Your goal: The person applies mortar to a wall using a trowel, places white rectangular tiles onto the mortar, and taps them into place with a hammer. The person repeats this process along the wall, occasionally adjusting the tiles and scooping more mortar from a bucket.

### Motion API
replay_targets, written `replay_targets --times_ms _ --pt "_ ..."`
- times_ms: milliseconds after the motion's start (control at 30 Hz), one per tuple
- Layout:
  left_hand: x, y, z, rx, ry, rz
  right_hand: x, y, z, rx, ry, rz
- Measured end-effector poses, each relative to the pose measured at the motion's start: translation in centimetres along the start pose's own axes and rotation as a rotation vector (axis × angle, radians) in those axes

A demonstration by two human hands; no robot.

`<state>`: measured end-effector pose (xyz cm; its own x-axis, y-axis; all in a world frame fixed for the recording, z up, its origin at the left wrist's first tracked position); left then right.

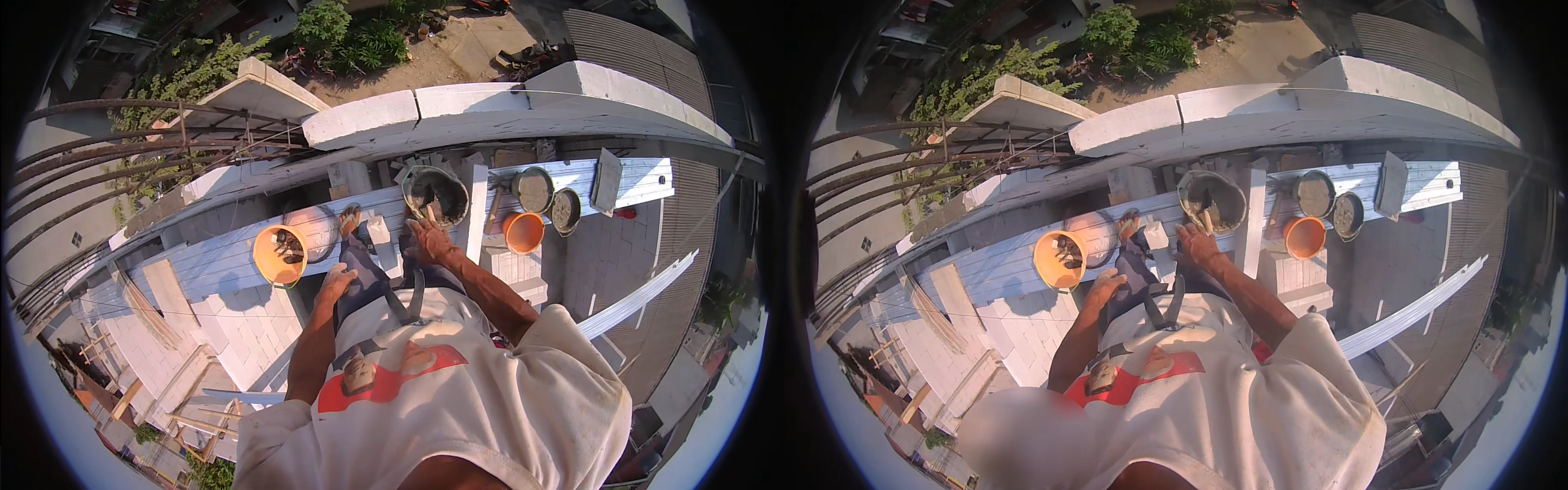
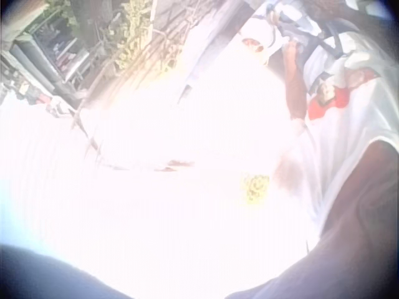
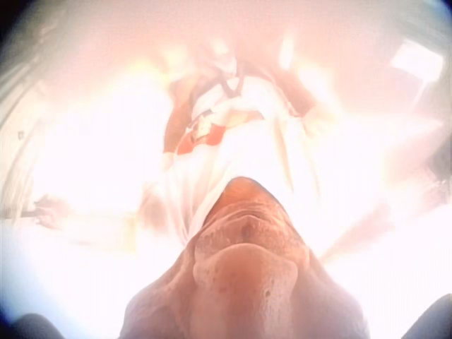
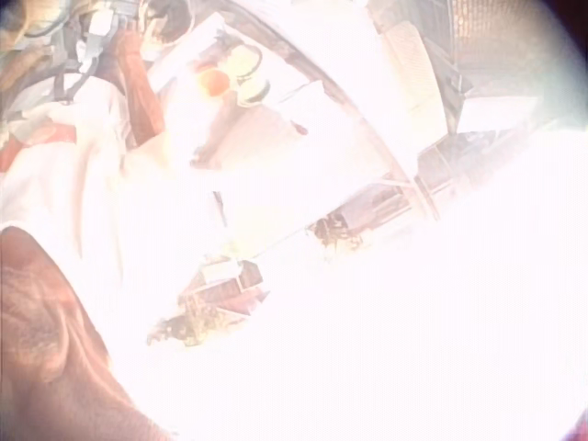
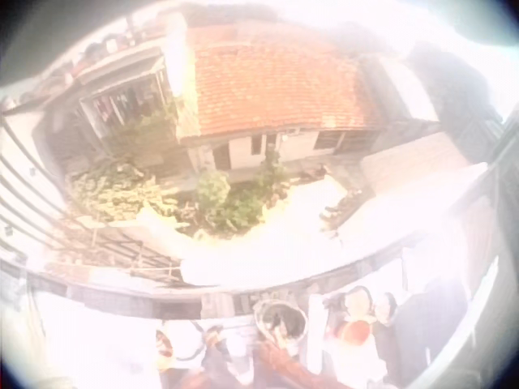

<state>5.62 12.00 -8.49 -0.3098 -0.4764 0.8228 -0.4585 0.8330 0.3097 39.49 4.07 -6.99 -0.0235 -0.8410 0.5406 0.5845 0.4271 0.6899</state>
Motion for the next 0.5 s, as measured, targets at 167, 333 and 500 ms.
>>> replay_targets --times_ms 167,333,500 --pt "-2.0 0.4 -4.9 -0.325 0.176 0.216 9.7 -10.3 -4.1 -0.488 -0.482 0.238" --pt "-4.0 -2.3 -7.7 -0.647 0.248 0.396 9.5 -18.9 -2.6 -0.439 -0.545 0.356" --pt "-8.0 -5.5 -3.9 -0.901 0.176 0.302 7.5 -19.2 -5.4 -0.609 -0.756 -0.105"
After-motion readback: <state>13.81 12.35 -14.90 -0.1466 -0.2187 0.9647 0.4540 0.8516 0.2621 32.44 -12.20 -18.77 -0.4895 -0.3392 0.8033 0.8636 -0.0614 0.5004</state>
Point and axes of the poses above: each hand's wrist, its own x-axis away from the middle knuckle, its own y-axis out of the back of the hand, z = x × y, the point moved 2 cm from there along -x, towards the middle knuckle, and after that the axes turned 5 degrees about -z, right-handed, at the moved point
